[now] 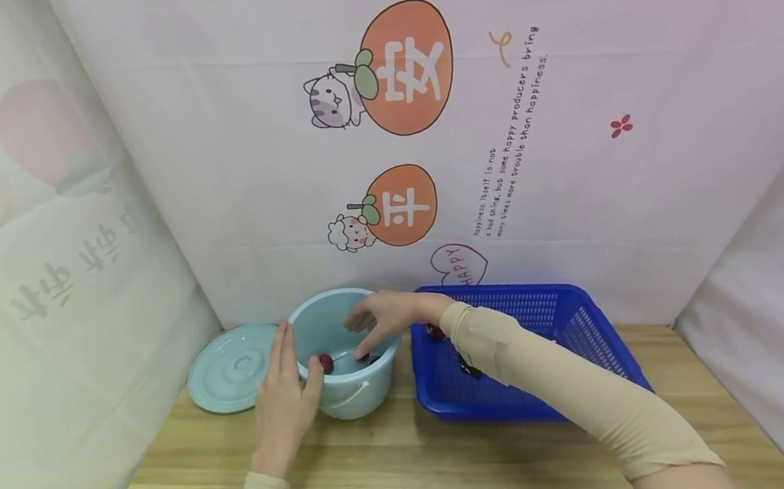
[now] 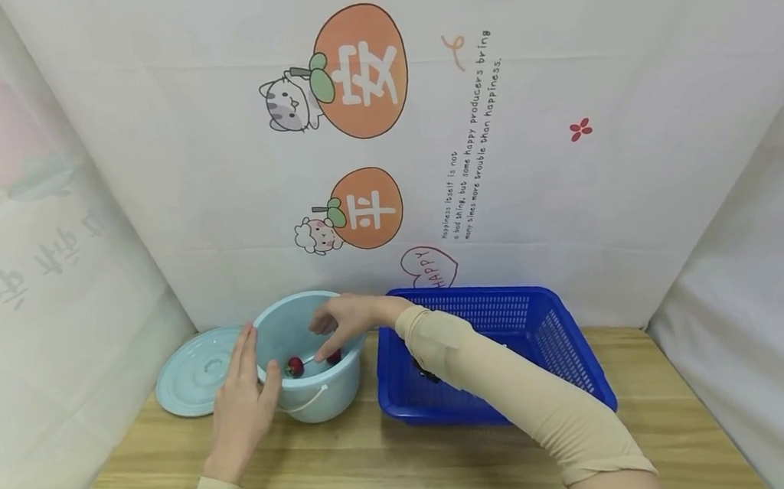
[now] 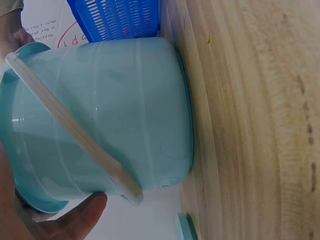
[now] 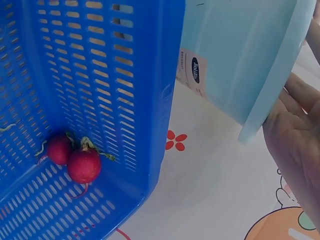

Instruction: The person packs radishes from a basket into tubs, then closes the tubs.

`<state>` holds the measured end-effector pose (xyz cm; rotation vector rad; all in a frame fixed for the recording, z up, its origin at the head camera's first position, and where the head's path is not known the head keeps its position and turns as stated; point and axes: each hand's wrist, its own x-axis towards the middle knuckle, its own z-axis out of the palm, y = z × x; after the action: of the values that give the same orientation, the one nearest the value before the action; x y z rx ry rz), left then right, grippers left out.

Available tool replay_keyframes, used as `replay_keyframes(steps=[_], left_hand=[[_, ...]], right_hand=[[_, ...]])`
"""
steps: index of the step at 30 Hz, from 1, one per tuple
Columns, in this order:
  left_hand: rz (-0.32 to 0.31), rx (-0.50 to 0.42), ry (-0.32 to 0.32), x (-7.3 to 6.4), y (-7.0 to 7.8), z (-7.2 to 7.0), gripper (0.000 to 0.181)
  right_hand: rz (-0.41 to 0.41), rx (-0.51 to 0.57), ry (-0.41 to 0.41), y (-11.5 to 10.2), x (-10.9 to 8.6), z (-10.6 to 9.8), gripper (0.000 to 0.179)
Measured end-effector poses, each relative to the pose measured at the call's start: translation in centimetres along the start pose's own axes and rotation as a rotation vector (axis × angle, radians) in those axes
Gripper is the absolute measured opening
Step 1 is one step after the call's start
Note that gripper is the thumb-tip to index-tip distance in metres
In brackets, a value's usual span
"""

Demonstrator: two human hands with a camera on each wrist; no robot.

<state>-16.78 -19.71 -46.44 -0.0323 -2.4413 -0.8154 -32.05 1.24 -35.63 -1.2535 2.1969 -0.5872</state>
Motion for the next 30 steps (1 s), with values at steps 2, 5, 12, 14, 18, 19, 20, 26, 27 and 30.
replay_keyframes(steps=[2, 5, 12, 14, 18, 19, 20, 26, 27, 30], left_hand=[[0.002, 0.001, 0.001, 0.1, 0.0, -0.1, 0.069], [0.004, 0.003, 0.018, 0.1, -0.1, -0.1, 0.069], [0.004, 0.009, 0.028, -0.3, -0.2, 0.1, 0.069], [0.005, 0.005, 0.028, -0.3, -0.1, 0.1, 0.069], [0.008, 0.005, 0.024, -0.2, 0.2, 0.4, 0.069], [0.009, 0.005, 0.025, -0.2, 0.2, 0.4, 0.069], [0.006, 0.002, 0.021, -0.2, 0.3, 0.3, 0.069], [-0.004, -0.004, 0.016, 0.1, 0.3, -0.1, 0.069], [-0.003, -0.002, 0.018, 0.1, 0.2, -0.1, 0.069], [-0.006, 0.003, 0.014, -0.1, 0.1, 0.2, 0.069]], right_hand=[[-0.007, 0.001, 0.007, 0.0, 0.1, 0.0, 0.07], [-0.025, 0.01, 0.022, 0.0, 0.2, 0.0, 0.064], [-0.099, 0.174, 0.035, 1.0, -0.4, 0.4, 0.044], [-0.117, 0.251, 0.044, 1.6, -0.6, 0.6, 0.041], [-0.132, 0.345, 0.075, 2.7, -1.1, 0.9, 0.038], [-0.137, 0.355, 0.088, 3.0, -1.2, 1.0, 0.037], [-0.141, 0.362, 0.104, 3.1, -1.2, 1.1, 0.036], [-0.218, 0.433, 0.217, 4.1, -1.3, 1.4, 0.03], [-0.231, 0.455, 0.228, 4.4, -1.3, 1.5, 0.03], [-0.255, 0.52, 0.246, 5.1, -1.5, 2.0, 0.03]])
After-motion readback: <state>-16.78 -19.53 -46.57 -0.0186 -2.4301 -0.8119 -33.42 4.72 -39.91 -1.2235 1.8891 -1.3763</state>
